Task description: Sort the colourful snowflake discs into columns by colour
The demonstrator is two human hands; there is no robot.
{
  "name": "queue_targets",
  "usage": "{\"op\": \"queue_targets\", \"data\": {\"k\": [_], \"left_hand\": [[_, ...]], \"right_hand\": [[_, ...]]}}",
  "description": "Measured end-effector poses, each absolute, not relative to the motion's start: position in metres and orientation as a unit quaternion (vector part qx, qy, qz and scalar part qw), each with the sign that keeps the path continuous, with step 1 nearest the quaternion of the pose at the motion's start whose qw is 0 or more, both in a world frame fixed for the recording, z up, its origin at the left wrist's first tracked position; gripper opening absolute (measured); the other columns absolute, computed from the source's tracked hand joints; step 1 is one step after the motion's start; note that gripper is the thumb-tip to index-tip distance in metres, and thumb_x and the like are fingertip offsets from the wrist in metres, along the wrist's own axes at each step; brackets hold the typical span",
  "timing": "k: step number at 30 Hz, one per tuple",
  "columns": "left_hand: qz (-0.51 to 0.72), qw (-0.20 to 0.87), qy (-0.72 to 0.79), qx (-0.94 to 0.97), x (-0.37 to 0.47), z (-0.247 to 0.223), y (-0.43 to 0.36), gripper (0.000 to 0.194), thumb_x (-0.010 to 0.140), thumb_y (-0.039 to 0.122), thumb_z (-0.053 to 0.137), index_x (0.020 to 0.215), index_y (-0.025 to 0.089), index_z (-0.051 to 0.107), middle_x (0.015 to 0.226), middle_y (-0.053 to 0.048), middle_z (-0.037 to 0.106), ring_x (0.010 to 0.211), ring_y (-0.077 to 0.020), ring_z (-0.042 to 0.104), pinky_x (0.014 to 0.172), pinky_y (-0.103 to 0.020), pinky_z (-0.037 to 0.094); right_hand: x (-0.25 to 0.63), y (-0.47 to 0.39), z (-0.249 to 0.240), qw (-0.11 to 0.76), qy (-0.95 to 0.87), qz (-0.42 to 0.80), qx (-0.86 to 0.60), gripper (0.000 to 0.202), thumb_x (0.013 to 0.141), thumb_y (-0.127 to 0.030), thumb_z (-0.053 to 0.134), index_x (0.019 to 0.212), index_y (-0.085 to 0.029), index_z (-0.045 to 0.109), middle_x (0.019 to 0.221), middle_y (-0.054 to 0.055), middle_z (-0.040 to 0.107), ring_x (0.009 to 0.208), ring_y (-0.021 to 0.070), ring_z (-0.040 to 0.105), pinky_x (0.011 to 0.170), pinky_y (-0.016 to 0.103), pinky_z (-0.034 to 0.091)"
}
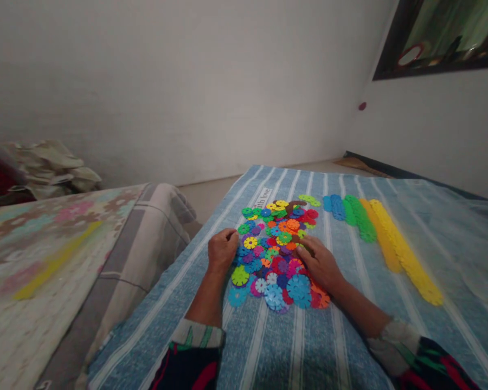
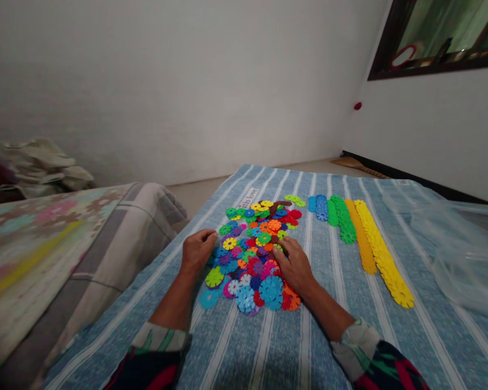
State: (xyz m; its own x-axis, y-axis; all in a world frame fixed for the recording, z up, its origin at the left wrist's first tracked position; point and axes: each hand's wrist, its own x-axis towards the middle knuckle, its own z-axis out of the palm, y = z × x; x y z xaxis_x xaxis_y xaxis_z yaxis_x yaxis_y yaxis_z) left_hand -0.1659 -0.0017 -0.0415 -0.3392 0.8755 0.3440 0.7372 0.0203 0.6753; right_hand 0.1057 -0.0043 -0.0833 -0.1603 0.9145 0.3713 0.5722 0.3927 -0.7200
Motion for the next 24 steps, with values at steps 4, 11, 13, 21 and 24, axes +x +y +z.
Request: {"op": "queue_targets", "data": {"k": [4,11,13,21,24], "left_hand": [[0.405,0.092,0.714,0.564,-0.169,-0.041,-0.002,0.031,0.075,0.036,0.047,0.078,0.02,0.073,0.079,-0.003,0.073,0.075,-0.0202,0.065,0.076,-0.031,0.049],[0.365,0.117,0.716,0.583,-0.175,-0.041,-0.003,0.032,0.073,0.037,0.048,0.076,0.018,0.073,0.076,-0.004,0.073,0.074,-0.0203,0.065,0.07,-0.03,0.047],[0.356,0.133,0.714,0.588,-0.178,-0.041,-0.003,0.032,0.072,0.038,0.048,0.075,0.017,0.073,0.073,-0.004,0.072,0.071,-0.0198,0.064,0.065,-0.029,0.046],[0.339,0.235,0.687,0.598,-0.189,-0.038,-0.004,0.033,0.061,0.044,0.064,0.074,0.014,0.073,0.066,-0.004,0.069,0.066,-0.0194,0.062,0.059,-0.029,0.046],[0.331,0.283,0.668,0.603,-0.193,-0.033,-0.008,0.038,0.05,0.04,0.075,0.078,0.014,0.074,0.069,-0.004,0.069,0.067,-0.0204,0.062,0.063,-0.032,0.049]], "right_hand": [[0.104,-0.008,-0.085,0.412,-0.725,0.219,-0.507,0.039,0.09,-0.044,0.045,0.111,-0.021,0.068,0.124,0.012,0.062,0.119,0.0242,0.054,0.104,0.043,0.041],[0.107,-0.013,-0.085,0.422,-0.709,0.247,-0.508,0.04,0.089,-0.047,0.046,0.106,-0.02,0.069,0.123,0.012,0.062,0.118,0.0244,0.055,0.105,0.043,0.041],[0.106,-0.016,-0.082,0.427,-0.706,0.265,-0.499,0.037,0.088,-0.046,0.047,0.105,-0.02,0.069,0.121,0.012,0.063,0.116,0.0238,0.056,0.104,0.042,0.041],[0.104,-0.02,-0.078,0.444,-0.702,0.275,-0.484,0.032,0.087,-0.045,0.051,0.099,-0.022,0.07,0.118,0.01,0.065,0.114,0.0247,0.058,0.104,0.044,0.041],[0.105,-0.02,-0.08,0.442,-0.705,0.274,-0.482,0.031,0.087,-0.045,0.051,0.098,-0.023,0.07,0.118,0.01,0.065,0.114,0.0247,0.057,0.104,0.044,0.041]]}}
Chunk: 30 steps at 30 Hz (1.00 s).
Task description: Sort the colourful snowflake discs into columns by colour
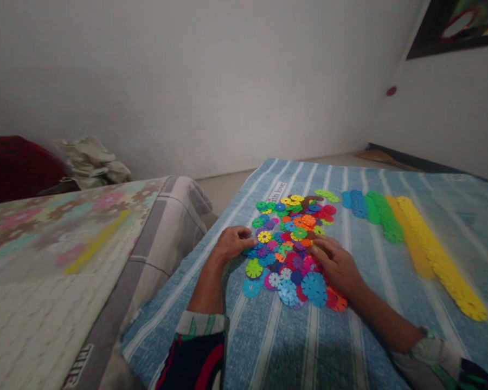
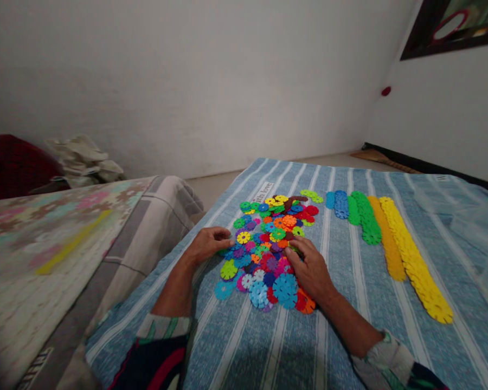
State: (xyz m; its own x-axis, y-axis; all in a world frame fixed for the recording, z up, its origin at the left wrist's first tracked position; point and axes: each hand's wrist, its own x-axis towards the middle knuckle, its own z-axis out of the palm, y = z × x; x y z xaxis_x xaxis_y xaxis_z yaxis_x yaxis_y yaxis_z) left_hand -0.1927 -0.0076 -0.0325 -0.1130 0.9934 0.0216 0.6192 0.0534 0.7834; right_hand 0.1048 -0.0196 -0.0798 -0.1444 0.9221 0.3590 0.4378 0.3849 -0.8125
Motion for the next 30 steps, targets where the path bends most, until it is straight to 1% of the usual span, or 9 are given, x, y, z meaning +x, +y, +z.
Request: {"op": "queue_targets", "data": {"k": [3,6,8,10,13,20,25,27,30], "left_hand": [[0.31,0.287,0.65,0.632,-0.194,-0.027,-0.012,0.043,0.046,0.036,0.079,0.084,0.016,0.075,0.079,-0.004,0.071,0.077,-0.0222,0.063,0.072,-0.034,0.051],[0.274,0.284,0.63,0.669,-0.193,-0.024,-0.014,0.048,0.046,0.036,0.08,0.091,0.019,0.075,0.095,-0.005,0.071,0.09,-0.0241,0.064,0.082,-0.036,0.051],[0.251,0.279,0.623,0.686,-0.192,-0.024,-0.014,0.051,0.046,0.036,0.08,0.095,0.019,0.074,0.1,-0.006,0.069,0.095,-0.0246,0.063,0.086,-0.036,0.05],[0.236,0.267,0.625,0.694,-0.192,-0.026,-0.013,0.051,0.047,0.033,0.079,0.096,0.019,0.074,0.1,-0.006,0.069,0.094,-0.0242,0.063,0.085,-0.035,0.049],[0.222,0.244,0.638,0.696,-0.193,-0.03,-0.01,0.047,0.05,0.031,0.076,0.096,0.018,0.073,0.095,-0.006,0.068,0.087,-0.0223,0.063,0.079,-0.033,0.05],[0.207,0.191,0.673,0.684,-0.191,-0.033,-0.007,0.038,0.058,0.033,0.07,0.092,0.016,0.072,0.083,-0.002,0.065,0.073,-0.0176,0.059,0.066,-0.027,0.046],[0.179,0.129,0.69,0.69,-0.182,-0.03,-0.007,0.027,0.065,0.033,0.063,0.083,0.016,0.072,0.08,-0.003,0.066,0.071,-0.0161,0.058,0.065,-0.026,0.043],[0.182,0.127,0.691,0.688,-0.18,-0.03,-0.007,0.026,0.066,0.033,0.064,0.082,0.015,0.072,0.081,-0.003,0.067,0.071,-0.0164,0.058,0.066,-0.026,0.042],[0.206,0.153,0.696,0.671,-0.181,-0.03,-0.008,0.026,0.065,0.031,0.065,0.083,0.014,0.073,0.079,-0.002,0.067,0.071,-0.0162,0.058,0.065,-0.026,0.043]], "right_hand": [[0.105,-0.019,-0.08,0.441,-0.706,0.276,-0.481,0.032,0.087,-0.045,0.05,0.098,-0.022,0.07,0.117,0.01,0.065,0.114,0.0242,0.057,0.104,0.043,0.041],[0.105,-0.02,-0.078,0.441,-0.707,0.279,-0.477,0.032,0.087,-0.045,0.05,0.096,-0.022,0.07,0.117,0.011,0.065,0.114,0.0238,0.058,0.103,0.042,0.041],[0.105,-0.02,-0.077,0.44,-0.708,0.279,-0.477,0.032,0.087,-0.045,0.05,0.095,-0.022,0.07,0.116,0.011,0.065,0.114,0.024,0.058,0.103,0.041,0.041],[0.105,-0.021,-0.076,0.438,-0.709,0.28,-0.477,0.031,0.087,-0.044,0.051,0.093,-0.022,0.071,0.116,0.011,0.065,0.114,0.0242,0.058,0.103,0.042,0.041],[0.105,-0.02,-0.076,0.439,-0.711,0.281,-0.473,0.03,0.086,-0.044,0.051,0.092,-0.021,0.071,0.116,0.011,0.065,0.113,0.0243,0.058,0.103,0.042,0.041],[0.106,-0.02,-0.077,0.441,-0.713,0.278,-0.469,0.028,0.086,-0.042,0.052,0.09,-0.022,0.071,0.114,0.01,0.065,0.112,0.0241,0.058,0.102,0.042,0.042],[0.106,-0.02,-0.077,0.435,-0.721,0.267,-0.469,0.029,0.086,-0.041,0.053,0.091,-0.02,0.071,0.116,0.012,0.065,0.112,0.0248,0.059,0.101,0.043,0.043],[0.106,-0.02,-0.08,0.431,-0.727,0.26,-0.466,0.028,0.087,-0.04,0.053,0.093,-0.019,0.071,0.116,0.012,0.064,0.112,0.0247,0.059,0.101,0.043,0.043],[0.108,-0.018,-0.084,0.432,-0.742,0.223,-0.462,0.027,0.088,-0.039,0.054,0.095,-0.019,0.07,0.116,0.013,0.064,0.113,0.0255,0.058,0.1,0.045,0.043]]}}
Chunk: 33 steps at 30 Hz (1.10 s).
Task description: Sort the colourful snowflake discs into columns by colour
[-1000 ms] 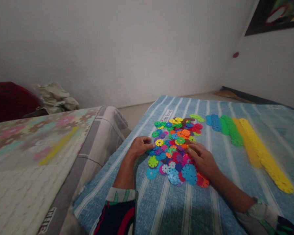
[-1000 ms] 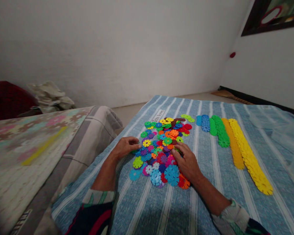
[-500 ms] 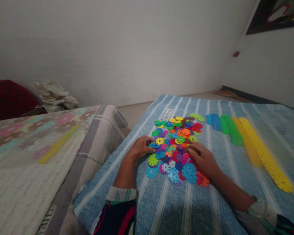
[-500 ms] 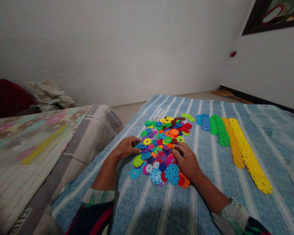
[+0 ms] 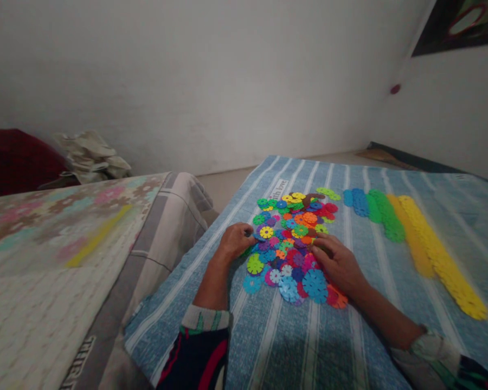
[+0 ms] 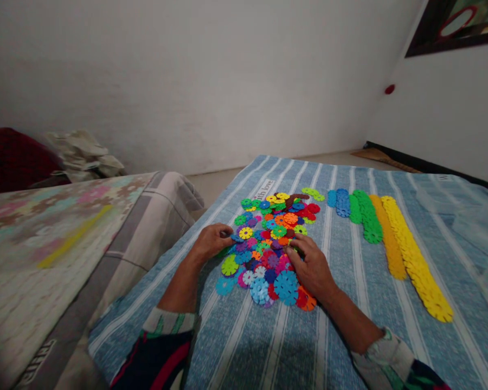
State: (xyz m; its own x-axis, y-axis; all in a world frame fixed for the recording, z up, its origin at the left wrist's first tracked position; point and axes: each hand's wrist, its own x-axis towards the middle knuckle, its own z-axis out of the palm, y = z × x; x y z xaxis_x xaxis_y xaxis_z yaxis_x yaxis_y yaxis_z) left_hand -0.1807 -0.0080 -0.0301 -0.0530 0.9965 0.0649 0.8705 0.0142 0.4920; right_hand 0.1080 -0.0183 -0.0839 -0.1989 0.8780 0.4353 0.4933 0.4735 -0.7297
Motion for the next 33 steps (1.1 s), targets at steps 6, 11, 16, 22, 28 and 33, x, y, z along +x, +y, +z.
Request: {"op": "queue_targets", "data": {"k": [6,11,16,22,28,33], "left_hand": [[0.255,0.246,0.681,0.641,-0.189,-0.033,-0.009,0.03,0.055,0.015,0.058,0.082,0.013,0.072,0.068,0.001,0.062,0.063,-0.0128,0.054,0.059,-0.023,0.042],[0.289,0.259,0.677,0.625,-0.191,-0.036,-0.009,0.032,0.053,0.011,0.05,0.076,0.013,0.072,0.064,0.0,0.063,0.059,-0.013,0.054,0.058,-0.025,0.043],[0.316,0.26,0.684,0.604,-0.19,-0.04,-0.008,0.031,0.056,0.014,0.049,0.077,0.013,0.073,0.065,-0.001,0.065,0.06,-0.0138,0.056,0.058,-0.024,0.043],[0.319,0.231,0.688,0.609,-0.188,-0.044,-0.006,0.028,0.059,0.016,0.051,0.076,0.012,0.074,0.063,-0.001,0.065,0.061,-0.0141,0.057,0.061,-0.025,0.043],[0.321,0.225,0.685,0.614,-0.187,-0.047,-0.004,0.025,0.061,0.017,0.053,0.074,0.013,0.074,0.061,-0.001,0.064,0.062,-0.0139,0.058,0.062,-0.024,0.043],[0.319,0.223,0.687,0.613,-0.186,-0.049,-0.004,0.025,0.062,0.017,0.053,0.075,0.012,0.074,0.062,-0.001,0.065,0.064,-0.0142,0.058,0.062,-0.024,0.043]], "right_hand": [[0.094,-0.027,-0.072,0.414,-0.817,0.053,-0.398,0.021,0.09,-0.029,0.053,0.098,-0.019,0.069,0.114,0.014,0.064,0.112,0.0284,0.056,0.098,0.05,0.042],[0.058,-0.038,-0.05,0.341,-0.887,0.005,-0.311,0.013,0.087,-0.021,0.056,0.089,-0.019,0.069,0.114,0.013,0.064,0.116,0.0293,0.051,0.098,0.048,0.04],[0.029,-0.036,-0.038,0.233,-0.918,0.013,-0.321,0.009,0.082,-0.025,0.066,0.086,-0.018,0.067,0.107,0.012,0.063,0.113,0.0298,0.049,0.094,0.045,0.039],[0.017,-0.036,-0.041,0.159,-0.921,0.004,-0.356,0.01,0.082,-0.026,0.066,0.082,-0.016,0.067,0.101,0.011,0.063,0.101,0.0264,0.05,0.086,0.04,0.039],[0.016,-0.032,-0.051,0.166,-0.924,-0.029,-0.344,0.011,0.087,-0.018,0.059,0.079,-0.017,0.067,0.094,0.009,0.064,0.096,0.0238,0.051,0.082,0.038,0.037],[0.017,-0.025,-0.058,0.189,-0.929,-0.058,-0.314,0.015,0.087,-0.014,0.057,0.075,-0.017,0.065,0.085,0.007,0.062,0.088,0.0217,0.05,0.079,0.036,0.034]]}}
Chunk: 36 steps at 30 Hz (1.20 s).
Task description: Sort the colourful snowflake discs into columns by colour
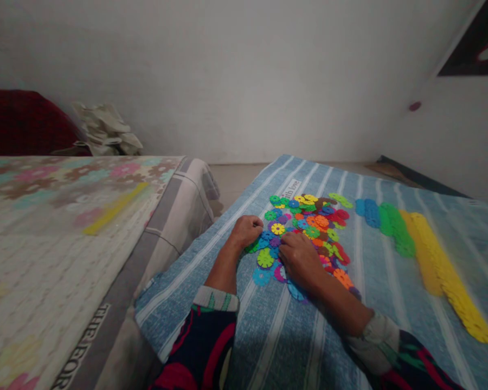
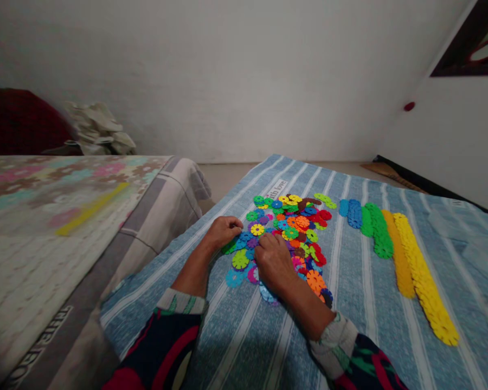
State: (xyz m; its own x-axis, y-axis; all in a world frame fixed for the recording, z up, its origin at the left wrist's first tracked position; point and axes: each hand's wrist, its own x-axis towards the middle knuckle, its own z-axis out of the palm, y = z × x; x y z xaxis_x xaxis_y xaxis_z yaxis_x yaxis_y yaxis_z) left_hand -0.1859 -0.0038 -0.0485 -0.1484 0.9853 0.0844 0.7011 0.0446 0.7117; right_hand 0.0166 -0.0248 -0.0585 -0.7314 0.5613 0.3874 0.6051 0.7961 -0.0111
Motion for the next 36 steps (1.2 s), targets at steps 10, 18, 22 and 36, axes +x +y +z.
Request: {"op": "queue_targets", "data": {"k": [10,18,22,36], "left_hand": [[0.319,0.217,0.683,0.621,-0.186,-0.048,-0.004,0.024,0.064,0.018,0.054,0.074,0.013,0.074,0.065,-0.002,0.067,0.064,-0.0147,0.058,0.063,-0.024,0.043],[0.313,0.212,0.685,0.623,-0.185,-0.041,-0.004,0.023,0.063,0.022,0.053,0.07,0.013,0.073,0.064,-0.002,0.067,0.062,-0.0149,0.058,0.063,-0.025,0.043],[0.307,0.209,0.687,0.624,-0.189,-0.036,-0.002,0.023,0.062,0.028,0.054,0.068,0.015,0.072,0.06,-0.001,0.065,0.06,-0.0156,0.057,0.062,-0.026,0.042],[0.312,0.213,0.706,0.599,-0.188,-0.029,-0.001,0.02,0.06,0.036,0.055,0.061,0.02,0.066,0.055,0.001,0.064,0.06,-0.0172,0.057,0.061,-0.027,0.04]], "right_hand": [[0.013,-0.024,-0.061,0.246,-0.929,-0.017,-0.277,0.024,0.091,-0.014,0.049,0.075,-0.018,0.065,0.084,0.007,0.062,0.084,0.02,0.05,0.078,0.034,0.037],[0.025,-0.012,-0.054,0.339,-0.896,0.057,-0.281,0.023,0.093,-0.021,0.048,0.082,-0.018,0.067,0.092,0.01,0.068,0.09,0.0203,0.059,0.083,0.034,0.045],[0.058,0.022,-0.038,0.37,-0.866,0.082,-0.327,0.02,0.091,-0.022,0.05,0.081,-0.019,0.067,0.093,0.008,0.069,0.093,0.0194,0.062,0.085,0.033,0.048],[0.207,0.159,-0.011,0.189,-0.793,-0.024,-0.578,0.022,0.084,-0.022,0.054,0.072,-0.015,0.072,0.083,0.01,0.068,0.084,0.0212,0.061,0.072,0.027,0.042]]}}
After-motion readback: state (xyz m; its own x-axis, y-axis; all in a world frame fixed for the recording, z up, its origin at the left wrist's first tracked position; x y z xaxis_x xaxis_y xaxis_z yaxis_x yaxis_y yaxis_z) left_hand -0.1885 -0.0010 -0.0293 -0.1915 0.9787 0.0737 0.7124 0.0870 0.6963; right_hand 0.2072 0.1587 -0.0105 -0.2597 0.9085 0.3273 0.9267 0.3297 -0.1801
